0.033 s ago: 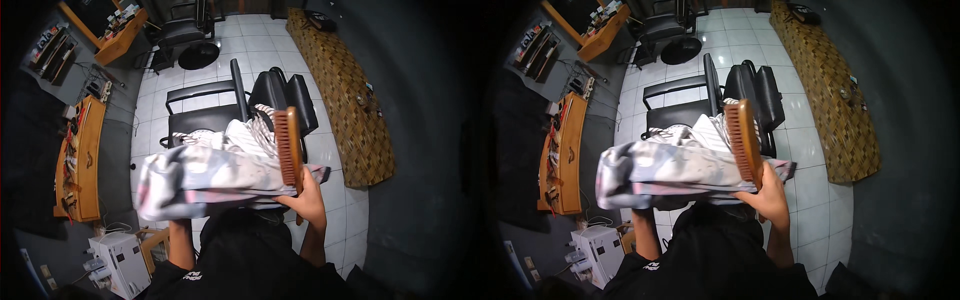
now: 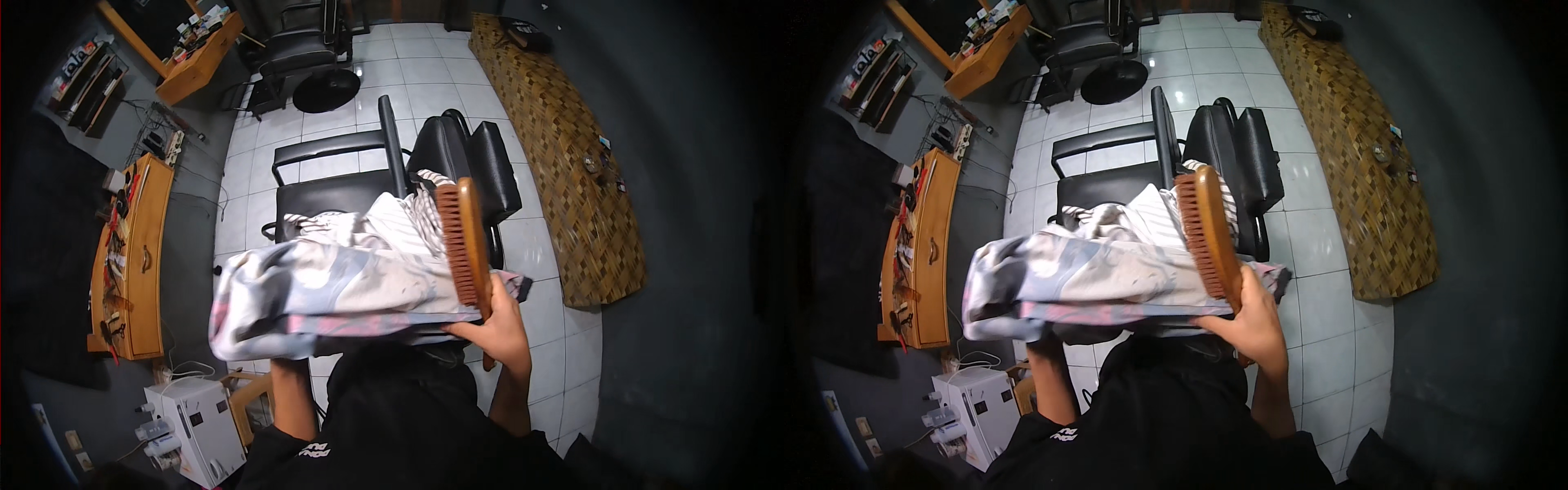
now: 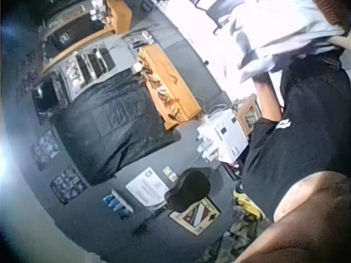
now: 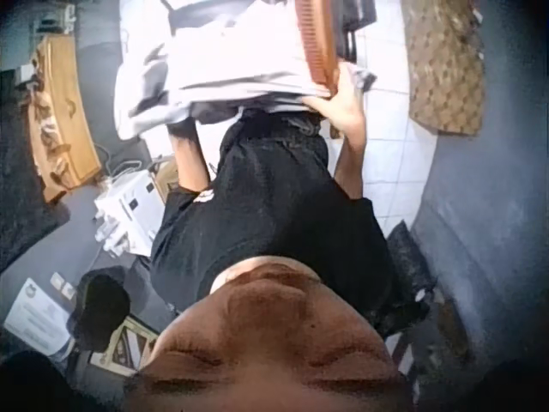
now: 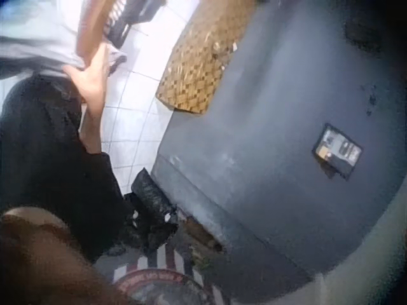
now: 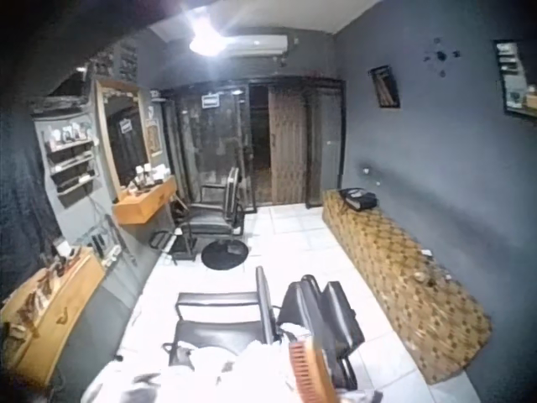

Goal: The person brushes hair clippings off two capes using a large brush. First, the person holds a brown and yellow patterned cape and brushes its surface; then the person hangs the cape on a wall hook. Next, the person picks up a white and black striped cape from a chair and brushes it before folding it.

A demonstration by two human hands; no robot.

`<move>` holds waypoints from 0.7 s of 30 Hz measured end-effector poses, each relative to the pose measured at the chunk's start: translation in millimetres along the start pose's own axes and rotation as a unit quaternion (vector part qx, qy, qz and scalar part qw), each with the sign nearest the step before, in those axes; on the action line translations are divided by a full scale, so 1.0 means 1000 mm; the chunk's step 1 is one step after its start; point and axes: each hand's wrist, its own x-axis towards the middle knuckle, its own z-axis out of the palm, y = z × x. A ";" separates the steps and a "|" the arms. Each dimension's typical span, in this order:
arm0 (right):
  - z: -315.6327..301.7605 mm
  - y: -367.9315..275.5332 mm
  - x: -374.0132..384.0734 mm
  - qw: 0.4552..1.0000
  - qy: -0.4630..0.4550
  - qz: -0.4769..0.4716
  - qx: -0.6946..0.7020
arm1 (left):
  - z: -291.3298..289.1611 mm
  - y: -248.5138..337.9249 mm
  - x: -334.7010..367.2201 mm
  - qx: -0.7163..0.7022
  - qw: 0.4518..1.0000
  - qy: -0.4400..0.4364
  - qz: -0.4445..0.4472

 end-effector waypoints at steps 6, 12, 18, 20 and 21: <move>0.032 -0.009 0.000 0.993 0.023 -0.101 -0.057 | -0.058 0.025 -0.019 0.033 0.987 0.137 0.075; 0.057 -0.002 0.014 0.990 -0.130 -0.040 0.043 | -0.071 0.017 -0.046 0.124 0.972 0.190 0.053; 0.104 0.032 0.014 0.973 -0.184 -0.076 0.121 | -0.056 -0.020 -0.091 0.300 0.937 0.173 -0.044; 0.109 0.040 0.007 0.971 -0.217 -0.059 0.077 | -0.053 -0.032 -0.112 0.371 0.912 0.160 -0.075; 0.109 0.042 0.005 0.967 -0.239 -0.046 0.072 | -0.050 -0.037 -0.122 0.409 0.896 0.151 -0.085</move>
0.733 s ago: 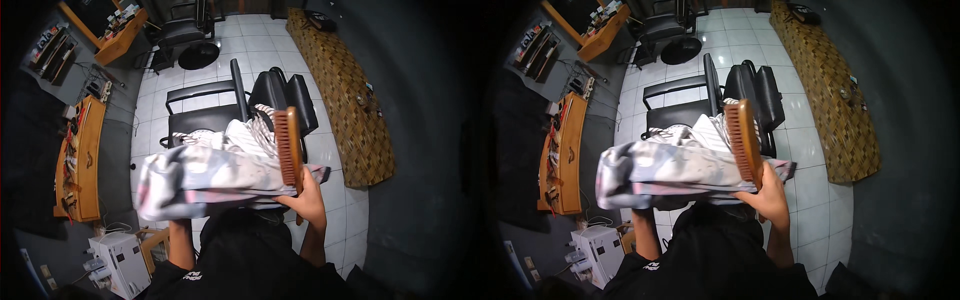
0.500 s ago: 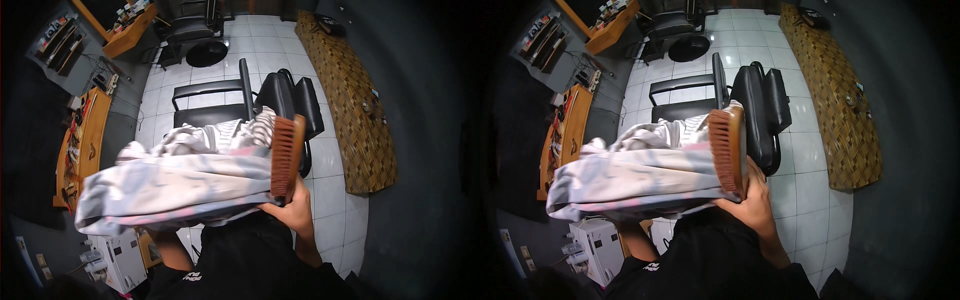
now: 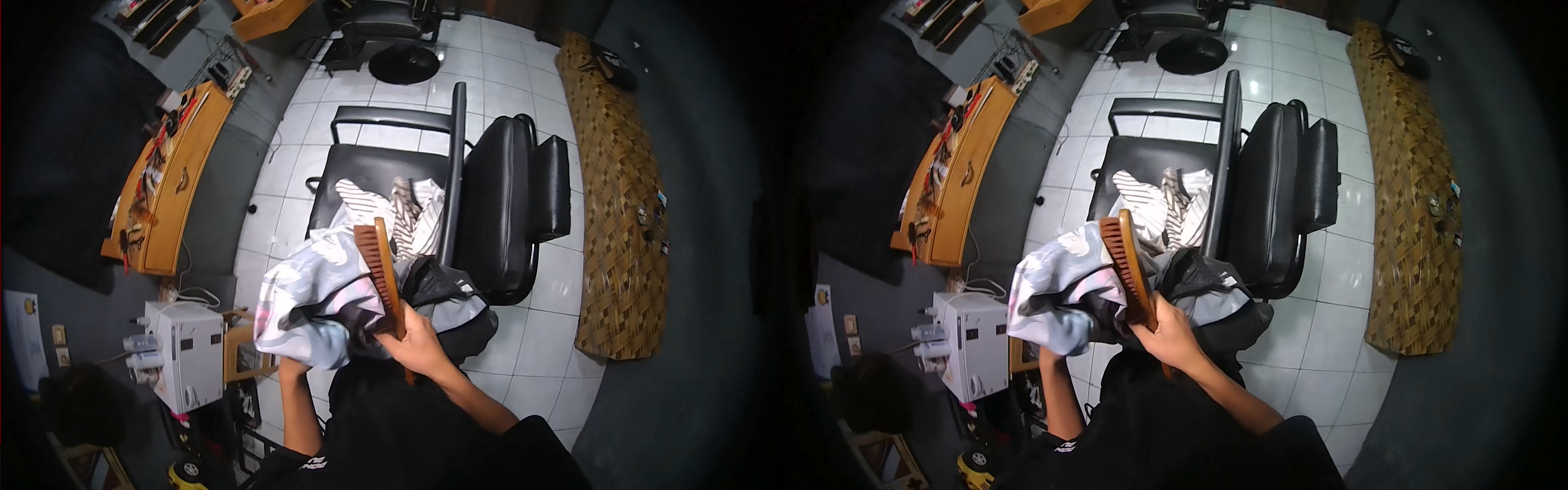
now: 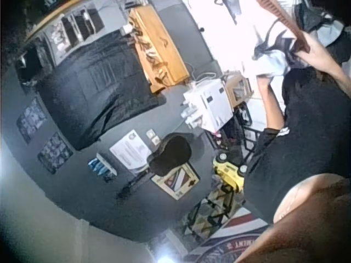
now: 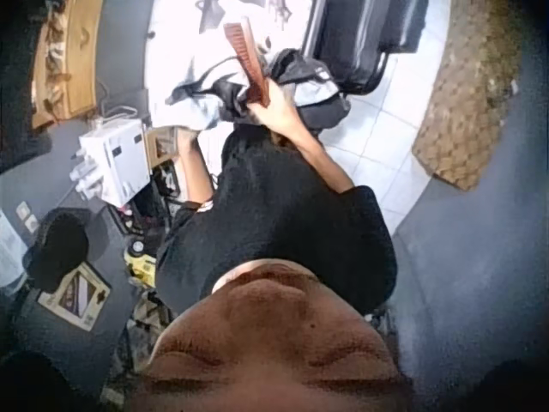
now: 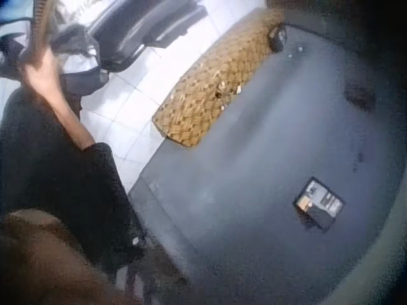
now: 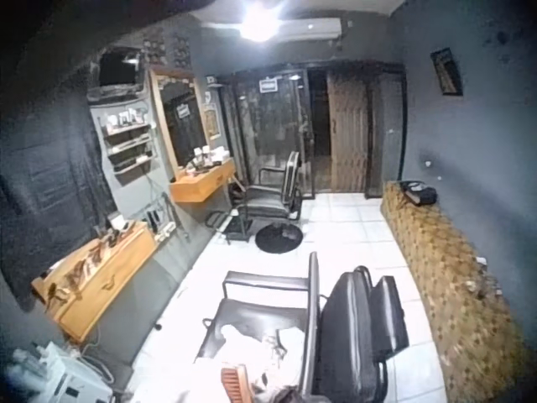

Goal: The person brushes hair clippings off two capes using a large brush. First, the person holds a brown and yellow patterned cape and brushes its surface; then the person hangs the cape on a wall hook. Next, the person picks up a white and black striped cape from a chair and brushes it before folding it.

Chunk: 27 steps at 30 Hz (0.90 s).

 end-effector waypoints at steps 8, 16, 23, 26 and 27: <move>-0.020 0.034 -0.030 0.915 0.172 -0.171 -0.322 | 0.018 -0.010 -0.042 -0.238 0.962 0.065 -0.115; -0.029 0.071 -0.062 0.872 0.285 -0.081 -0.390 | 0.014 0.002 -0.036 -0.447 0.859 0.172 -0.179; -0.025 0.104 -0.049 0.908 0.282 0.064 -0.304 | 0.094 -0.010 -0.026 -0.013 0.989 0.014 -0.149; -0.020 0.083 -0.061 0.917 0.301 0.002 -0.261 | 0.131 -0.031 -0.038 -0.106 0.984 -0.117 -0.079; -0.017 0.076 -0.066 0.935 0.300 -0.007 -0.188 | 0.140 -0.034 -0.043 -0.059 0.990 -0.120 -0.037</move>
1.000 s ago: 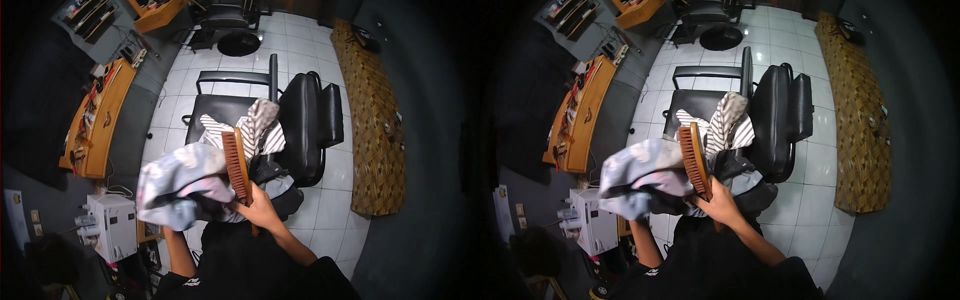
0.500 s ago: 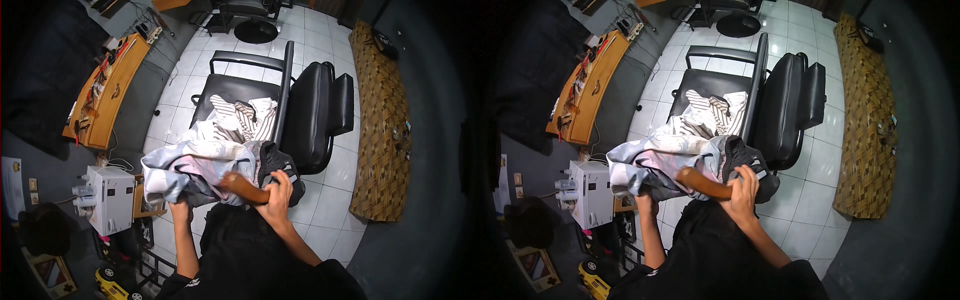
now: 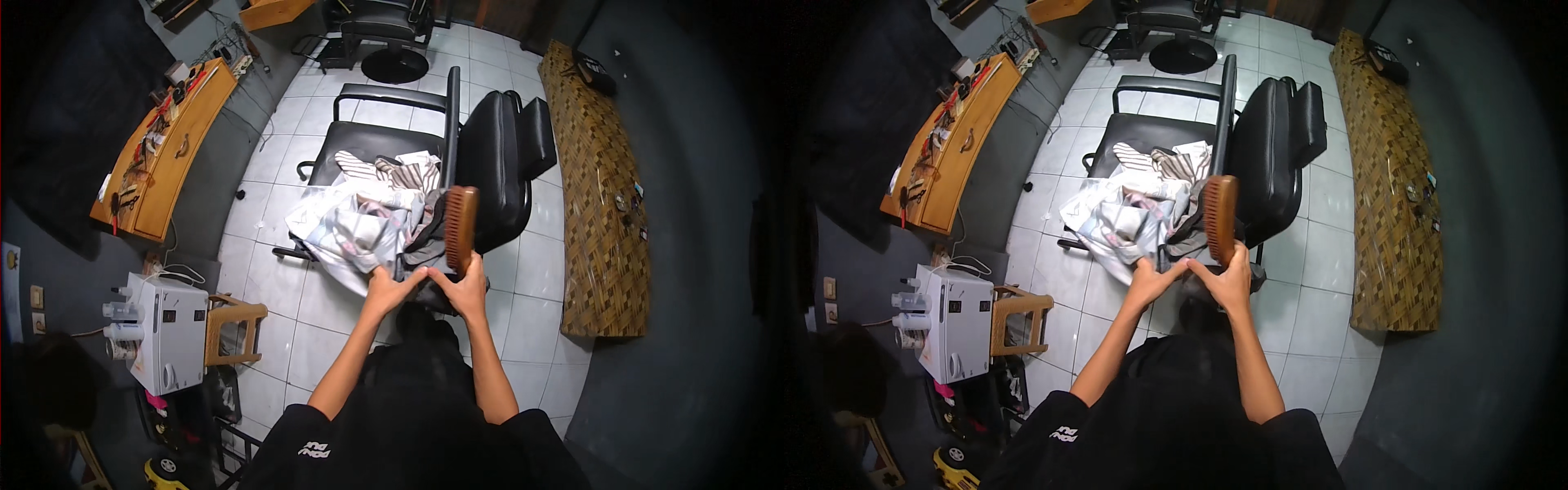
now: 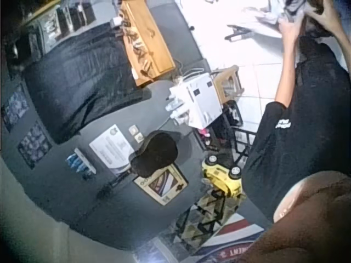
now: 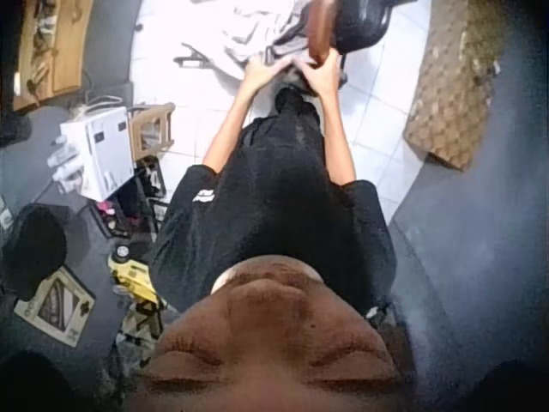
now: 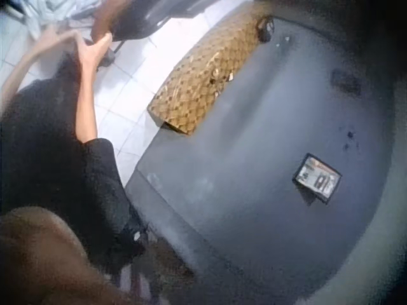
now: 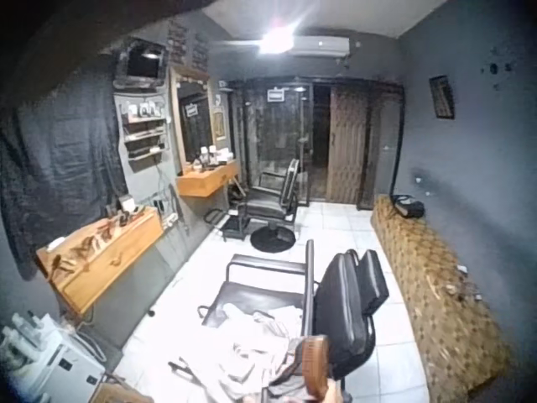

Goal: The person brushes hair clippings off two capes using a large brush. First, the person holds a brown and yellow patterned cape and brushes its surface; then the person hangs the cape on a wall hook. Next, the person picks up a white and black striped cape from a chair and brushes it before folding it.

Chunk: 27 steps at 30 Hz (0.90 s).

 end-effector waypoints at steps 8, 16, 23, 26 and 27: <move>-0.005 0.049 -0.058 0.986 0.003 0.082 -0.146 | -0.003 0.017 0.078 -0.025 0.989 0.111 0.097; -0.031 0.044 -0.045 0.999 0.034 -0.002 0.011 | -0.025 -0.004 0.130 0.119 0.987 -0.047 0.097; -0.094 -0.016 -0.062 0.998 -0.013 0.023 0.062 | -0.012 -0.016 0.011 0.080 0.954 -0.038 0.286; -0.091 -0.023 -0.086 0.998 -0.044 0.005 0.041 | 0.000 -0.024 -0.053 -0.052 0.934 -0.293 0.196; -0.086 -0.016 -0.097 0.998 -0.045 0.024 0.036 | 0.005 -0.029 -0.069 -0.082 0.909 -0.378 0.155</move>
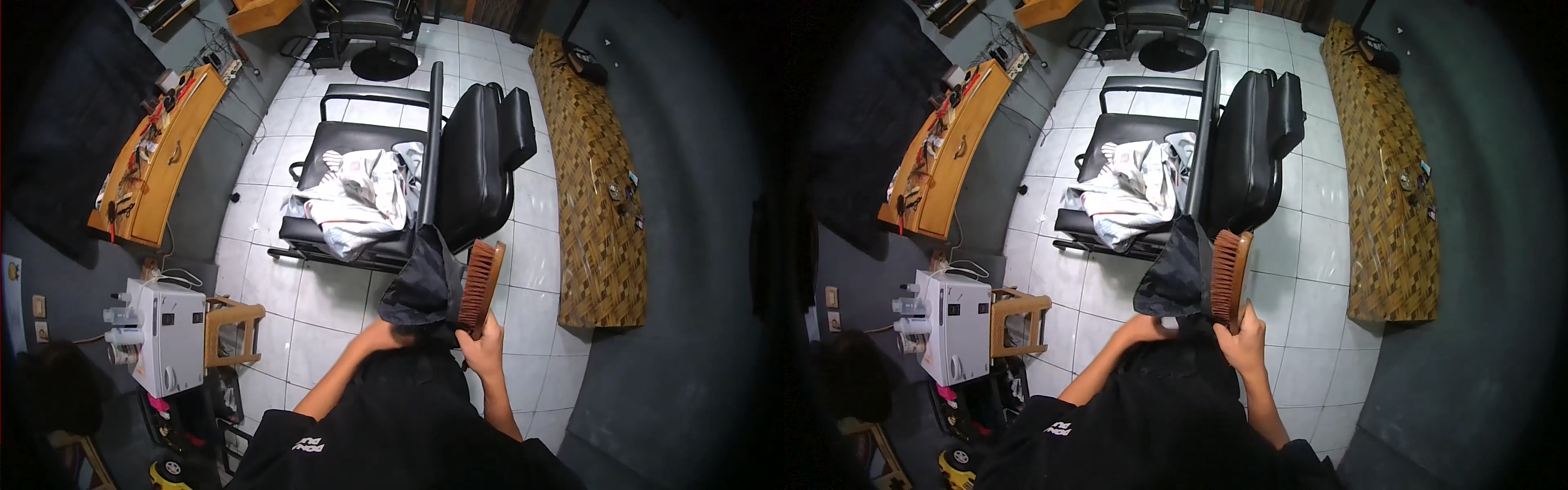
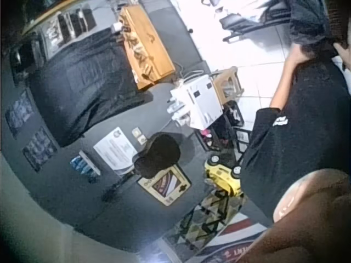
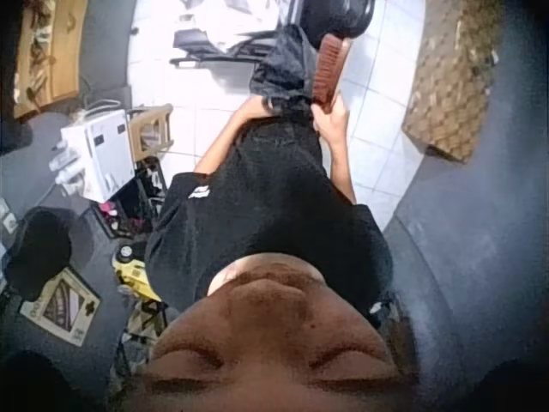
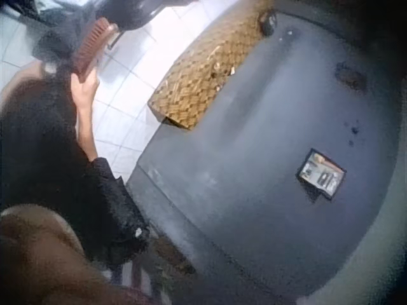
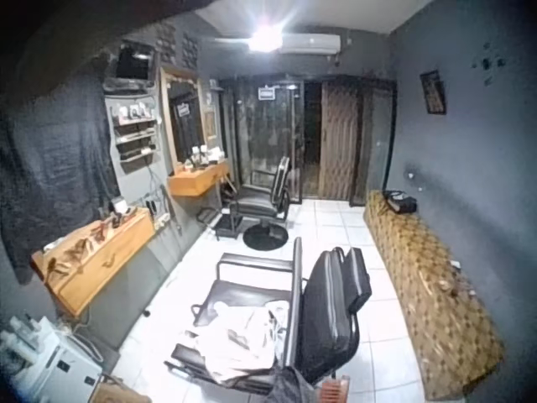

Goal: The person brushes hair clippings off two capes using a large brush. First, the person holds a brown and yellow patterned cape and brushes its surface; then the person hangs the cape on a wall hook. Next, the person picks up a white and black striped cape from a chair and brushes it before folding it.

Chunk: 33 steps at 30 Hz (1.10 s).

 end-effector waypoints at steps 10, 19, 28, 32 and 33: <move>0.015 0.009 -0.145 0.994 0.027 0.084 0.059 | 0.085 -0.038 -0.085 0.136 0.989 0.040 0.049; -0.026 0.076 -0.201 0.981 0.166 0.035 0.091 | 0.109 0.071 -0.159 -0.101 0.970 0.213 0.053; -0.057 0.121 -0.240 0.996 0.060 -0.026 0.053 | 0.171 0.108 -0.196 -0.159 0.925 0.344 -0.008; -0.048 0.115 -0.291 0.981 -0.130 -0.093 0.109 | 0.221 0.141 -0.203 -0.205 0.904 0.375 -0.003; -0.040 0.123 -0.307 0.972 -0.156 -0.083 0.158 | 0.239 0.150 -0.204 -0.255 0.888 0.384 -0.011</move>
